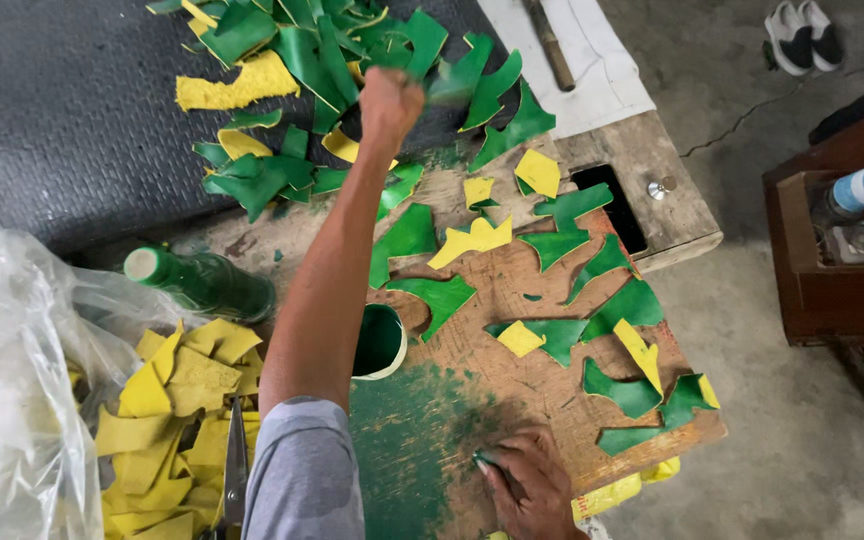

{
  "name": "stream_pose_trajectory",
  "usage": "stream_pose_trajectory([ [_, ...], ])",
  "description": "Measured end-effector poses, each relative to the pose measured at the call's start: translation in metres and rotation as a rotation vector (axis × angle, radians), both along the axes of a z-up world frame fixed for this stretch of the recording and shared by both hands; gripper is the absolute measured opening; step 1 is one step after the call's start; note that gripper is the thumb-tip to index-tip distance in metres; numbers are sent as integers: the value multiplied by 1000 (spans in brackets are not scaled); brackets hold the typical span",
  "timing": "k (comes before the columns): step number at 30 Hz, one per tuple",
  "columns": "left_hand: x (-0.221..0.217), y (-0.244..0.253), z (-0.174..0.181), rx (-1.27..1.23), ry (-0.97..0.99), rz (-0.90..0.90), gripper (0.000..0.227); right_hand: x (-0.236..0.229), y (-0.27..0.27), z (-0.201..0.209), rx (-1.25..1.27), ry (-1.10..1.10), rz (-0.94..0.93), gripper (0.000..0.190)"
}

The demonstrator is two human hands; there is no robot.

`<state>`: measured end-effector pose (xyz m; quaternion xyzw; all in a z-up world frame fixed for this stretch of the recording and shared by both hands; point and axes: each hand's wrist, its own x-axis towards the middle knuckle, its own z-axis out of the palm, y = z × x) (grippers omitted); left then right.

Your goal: The person paints yellow foam pieces green using a small brush. They repeatedly dip the brush into a green paint container and apply the paint to the foam pieces, which are scattered on a wooden workbench. The person handles the pieces one at a time, turning them over to cover all sides.

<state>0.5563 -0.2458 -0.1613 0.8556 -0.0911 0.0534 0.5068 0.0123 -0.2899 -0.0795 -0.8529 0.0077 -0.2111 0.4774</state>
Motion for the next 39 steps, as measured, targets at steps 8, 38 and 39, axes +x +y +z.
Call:
stream_pose_trajectory([
  [8,-24,19,-29,183,-4,148,33,-2,1,-10,-37,40,-10,22],
  [38,-43,95,28,352,-770,-127,27,3,5,16,-95,42,34,17],
  [39,-41,89,33,291,-754,-78,23,2,5,16,-107,33,40,15],
])
